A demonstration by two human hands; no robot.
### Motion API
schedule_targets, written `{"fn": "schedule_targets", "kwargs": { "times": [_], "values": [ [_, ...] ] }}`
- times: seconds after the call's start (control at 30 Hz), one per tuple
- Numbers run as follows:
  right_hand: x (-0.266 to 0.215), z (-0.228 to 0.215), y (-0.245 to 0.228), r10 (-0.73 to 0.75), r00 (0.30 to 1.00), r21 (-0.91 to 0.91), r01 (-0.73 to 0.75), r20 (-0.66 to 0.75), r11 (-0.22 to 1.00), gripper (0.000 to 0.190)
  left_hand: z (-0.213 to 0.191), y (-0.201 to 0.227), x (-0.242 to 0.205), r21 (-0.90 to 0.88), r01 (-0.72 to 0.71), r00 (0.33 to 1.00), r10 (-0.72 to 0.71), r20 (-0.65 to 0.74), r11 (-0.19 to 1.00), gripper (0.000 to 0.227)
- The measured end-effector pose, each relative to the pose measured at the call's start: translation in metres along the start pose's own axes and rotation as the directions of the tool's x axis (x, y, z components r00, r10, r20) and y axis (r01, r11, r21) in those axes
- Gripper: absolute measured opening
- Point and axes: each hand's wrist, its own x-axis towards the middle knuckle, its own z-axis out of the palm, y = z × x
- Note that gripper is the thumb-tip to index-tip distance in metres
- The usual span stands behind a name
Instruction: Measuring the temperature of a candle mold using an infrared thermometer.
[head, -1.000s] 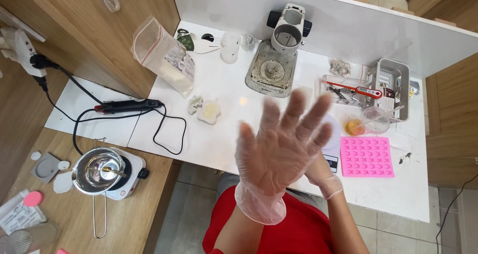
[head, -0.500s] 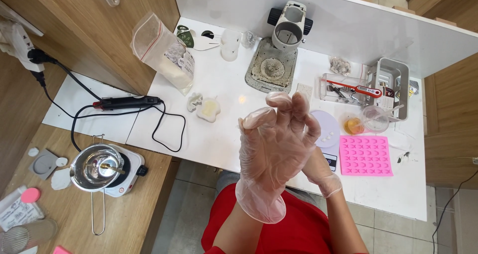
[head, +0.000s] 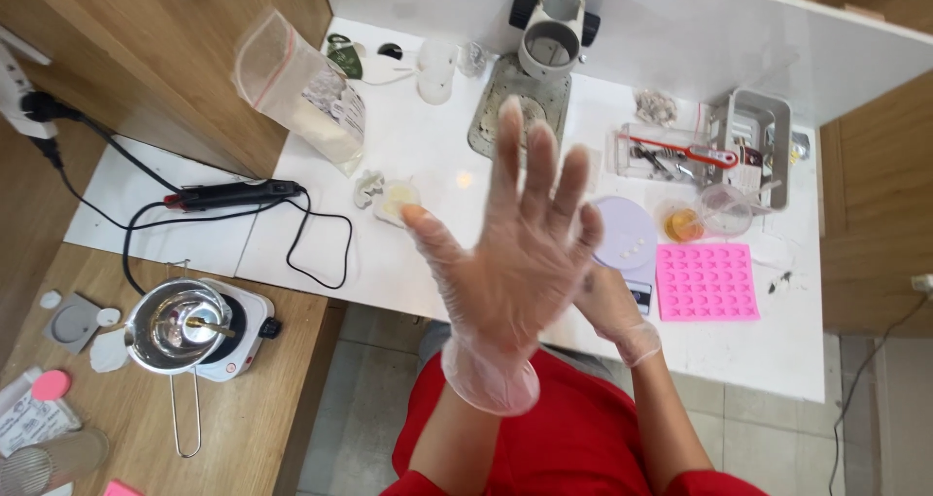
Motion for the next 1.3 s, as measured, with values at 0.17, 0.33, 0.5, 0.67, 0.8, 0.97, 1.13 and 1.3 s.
{"fn": "schedule_targets", "kwargs": {
  "times": [0.17, 0.33, 0.5, 0.67, 0.8, 0.97, 1.13, 1.3],
  "values": [
    [-0.002, 0.005, 0.008, -0.004, 0.999, 0.016, 0.005, -0.051, 1.000, 0.027, -0.036, 0.051, -0.013, 0.764, 0.047, 0.964, 0.171, -0.204, 0.644, 0.112],
    [0.001, 0.008, 0.013, -0.010, 1.000, -0.240, 0.002, -0.030, 0.971, 0.043, -0.111, 0.110, -0.081, 0.403, 0.618, 0.765, 0.400, -0.505, -0.674, 0.106],
    [0.014, 0.024, 0.033, 0.008, 0.994, -0.225, -0.033, -0.111, 0.974, 0.044, -0.191, 0.124, -0.135, 0.013, 0.406, 0.682, 0.293, -0.670, -0.914, 0.127],
    [0.019, 0.029, 0.033, 0.031, 0.992, -0.105, -0.044, -0.123, 0.993, 0.037, -0.221, 0.120, -0.142, -0.156, 0.302, 0.632, 0.320, -0.706, -0.941, 0.126],
    [0.019, 0.027, 0.028, 0.008, 0.986, -0.121, -0.028, -0.166, 0.992, 0.039, -0.212, 0.113, -0.136, -0.189, 0.307, 0.627, 0.348, -0.697, -0.933, 0.105],
    [0.010, 0.020, 0.020, 0.016, 0.992, -0.010, -0.018, -0.128, 1.000, 0.029, -0.211, 0.108, -0.136, -0.222, 0.320, 0.613, 0.380, -0.693, -0.921, 0.093],
    [0.018, 0.022, 0.030, -0.001, 0.970, -0.105, -0.025, -0.245, 0.994, 0.037, -0.213, 0.109, -0.138, -0.226, 0.326, 0.614, 0.387, -0.688, -0.918, 0.089],
    [0.018, 0.024, 0.026, 0.024, 0.983, -0.044, -0.032, -0.183, 0.999, 0.036, -0.216, 0.111, -0.140, -0.202, 0.335, 0.638, 0.379, -0.670, -0.920, 0.087]
  ]
}}
